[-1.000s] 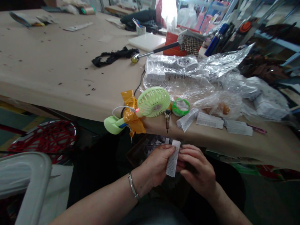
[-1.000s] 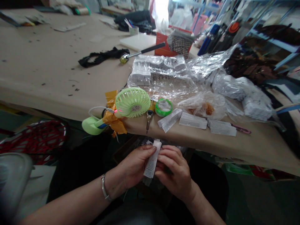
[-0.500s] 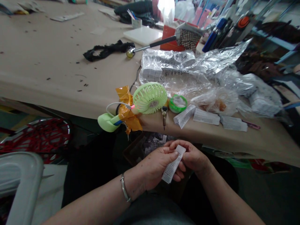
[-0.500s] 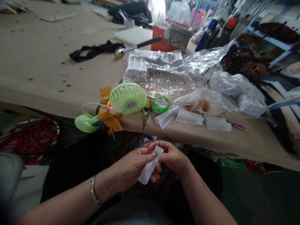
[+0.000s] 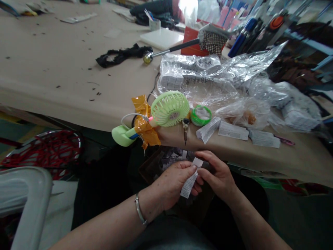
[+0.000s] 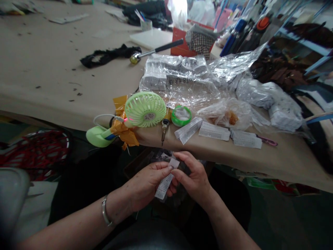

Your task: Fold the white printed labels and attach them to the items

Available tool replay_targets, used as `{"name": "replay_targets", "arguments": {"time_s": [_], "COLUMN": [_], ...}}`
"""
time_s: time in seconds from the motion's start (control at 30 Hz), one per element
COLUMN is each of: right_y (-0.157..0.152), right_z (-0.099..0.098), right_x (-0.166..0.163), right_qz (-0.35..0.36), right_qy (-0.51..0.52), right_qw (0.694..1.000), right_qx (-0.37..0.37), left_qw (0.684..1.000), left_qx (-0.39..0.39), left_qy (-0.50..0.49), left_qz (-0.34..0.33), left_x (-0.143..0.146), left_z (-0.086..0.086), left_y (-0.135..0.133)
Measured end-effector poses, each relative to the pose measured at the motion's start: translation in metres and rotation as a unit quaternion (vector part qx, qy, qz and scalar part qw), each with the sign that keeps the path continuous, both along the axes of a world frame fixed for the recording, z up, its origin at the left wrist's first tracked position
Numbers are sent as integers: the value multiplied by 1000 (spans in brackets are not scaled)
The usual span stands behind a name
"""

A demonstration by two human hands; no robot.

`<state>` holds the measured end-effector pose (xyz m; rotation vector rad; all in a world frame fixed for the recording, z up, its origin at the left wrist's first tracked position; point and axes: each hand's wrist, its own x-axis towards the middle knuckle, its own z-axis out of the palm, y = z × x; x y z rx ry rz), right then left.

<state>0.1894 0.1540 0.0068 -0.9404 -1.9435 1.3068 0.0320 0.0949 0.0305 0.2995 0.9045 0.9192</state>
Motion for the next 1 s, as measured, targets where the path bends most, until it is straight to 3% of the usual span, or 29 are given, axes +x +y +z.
{"name": "replay_targets", "arguments": {"time_s": [0.07, 0.13, 0.23, 0.37, 0.5, 0.6, 0.7, 1.0], "right_y": [-3, -5, -6, -6, -8, -8, -6, -3], "right_z": [5, 9, 10, 9, 8, 6, 2, 6], "right_x": [0, -1, -5, -7, -8, -13, -20, -38], "right_qz": [-11, -8, -2, -3, -29, -60, -63, -77], "right_qy": [-63, -96, -113, -102, -52, 9, 71, 90], "right_qw": [989, 974, 963, 966, 988, 998, 982, 969], "right_qx": [135, 206, 243, 237, 144, -28, -166, -218], "left_qw": [1000, 1000, 1000, 1000, 1000, 999, 998, 995], "left_qx": [4, 6, 3, 3, 8, 18, 27, 29], "left_qy": [8, 16, 22, 20, 20, 31, 44, 72], "left_qz": [7, 8, 14, 18, 17, 23, 34, 61], "left_x": [-1, -2, -1, -2, -5, -6, -7, -12], "left_z": [-1, -2, -4, -5, -4, -2, -1, 0], "left_y": [0, 0, 0, -2, -2, -2, -3, -7]}}
